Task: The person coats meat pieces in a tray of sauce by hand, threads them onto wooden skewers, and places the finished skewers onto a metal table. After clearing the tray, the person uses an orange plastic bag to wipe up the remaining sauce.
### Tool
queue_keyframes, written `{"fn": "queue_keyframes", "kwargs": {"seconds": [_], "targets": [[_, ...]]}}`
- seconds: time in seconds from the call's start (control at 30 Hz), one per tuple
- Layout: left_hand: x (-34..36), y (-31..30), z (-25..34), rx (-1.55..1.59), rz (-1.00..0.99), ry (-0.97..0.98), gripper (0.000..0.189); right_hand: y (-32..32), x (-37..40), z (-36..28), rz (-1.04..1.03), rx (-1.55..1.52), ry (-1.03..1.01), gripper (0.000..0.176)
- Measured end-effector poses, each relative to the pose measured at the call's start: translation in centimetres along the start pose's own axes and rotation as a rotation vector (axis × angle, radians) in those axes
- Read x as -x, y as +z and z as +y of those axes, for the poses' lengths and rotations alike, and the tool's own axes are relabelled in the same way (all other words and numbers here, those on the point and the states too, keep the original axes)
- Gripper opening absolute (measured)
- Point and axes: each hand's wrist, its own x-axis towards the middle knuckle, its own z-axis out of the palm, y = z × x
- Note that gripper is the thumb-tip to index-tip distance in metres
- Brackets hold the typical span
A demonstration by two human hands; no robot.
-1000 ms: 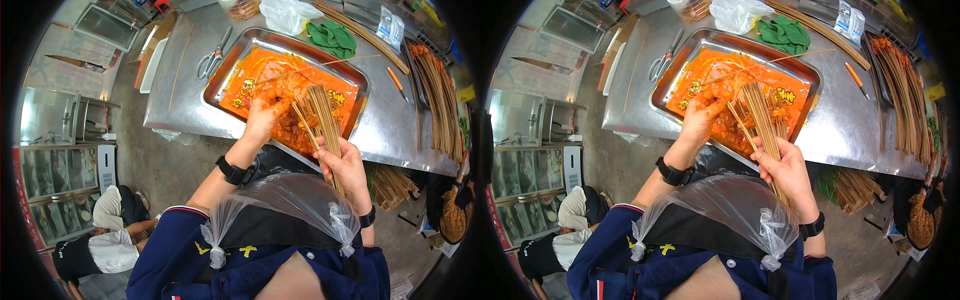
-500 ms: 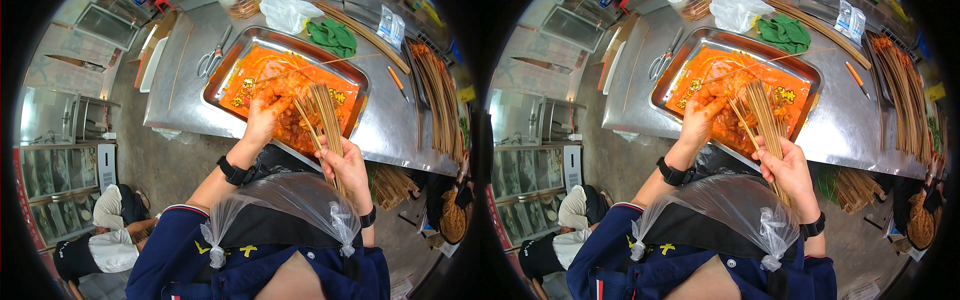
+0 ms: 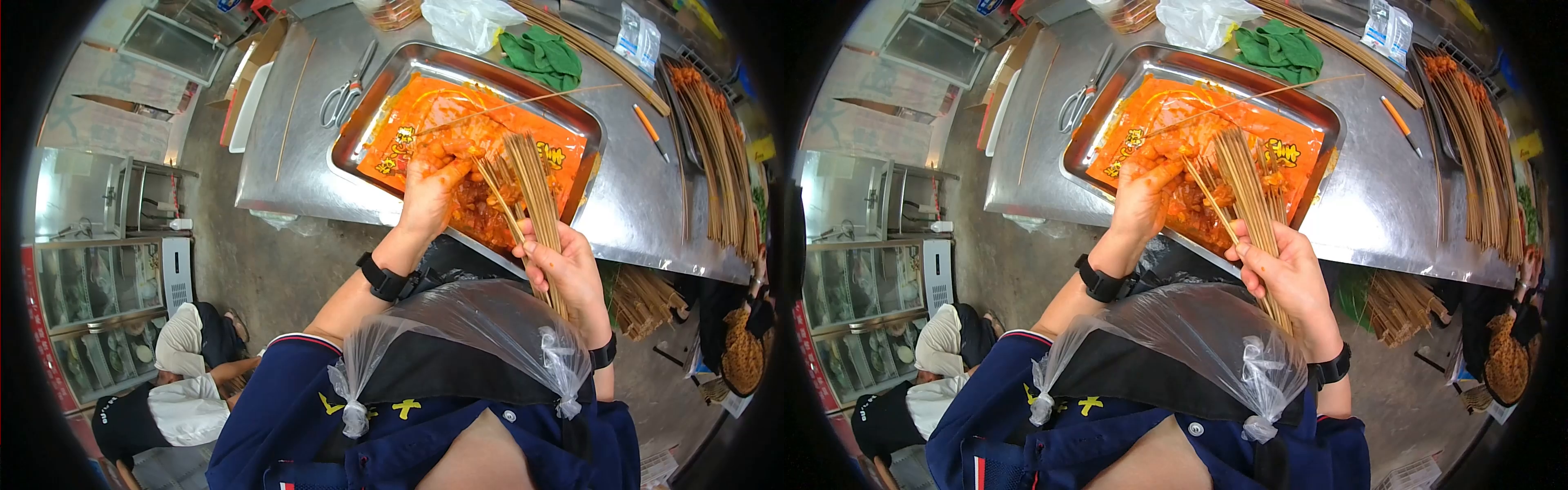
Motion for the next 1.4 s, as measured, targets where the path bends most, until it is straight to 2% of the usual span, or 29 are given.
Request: {"fn": "queue_keyframes", "kwargs": {"seconds": [0.5,0.7,0.8,0.87,0.9,0.97,1.03,1.2,1.4], "targets": [[0.0,-0.5,-0.2,-0.051,-0.035,0.064,0.021,-0.6,-0.4,0.3,-0.04,-0.12,0.04,0.026],[0.1,-0.6,-0.3,-0.132,-0.079,0.162,0.018,-0.9,-0.3,0.3,-0.07,-0.19,0.052,0.026],[0.3,-0.4,0.3,-0.305,-0.068,0.215,0.02,-0.7,-0.3,0.3,-0.056,-0.185,0.048,0.025],[0.5,-0.2,0.9,-0.568,-0.083,0.271,0.022,-0.6,-0.2,0.3,-0.049,-0.173,0.043,0.025],[0.7,-0.3,0.9,-0.565,-0.091,0.273,0.022,-0.5,-0.2,0.3,-0.042,-0.191,0.049,0.024],[0.8,-0.3,0.2,-0.844,-0.061,0.472,0.022,-0.3,0.1,-0.1,-0.008,-0.155,0.061,0.025],[1.1,-0.7,-0.8,-0.687,0.031,0.37,0.021,-0.1,0.2,-0.1,-0.009,-0.161,0.083,0.026],[1.1,-1.0,-0.7,-0.947,-0.013,0.459,0.021,-1.0,-0.1,0.7,-0.093,-0.13,-0.01,0.029],[1.5,1.1,-0.3,-0.948,-0.066,0.492,0.026,-1.0,-0.1,1.1,-0.114,-0.173,-0.028,0.025]]}}
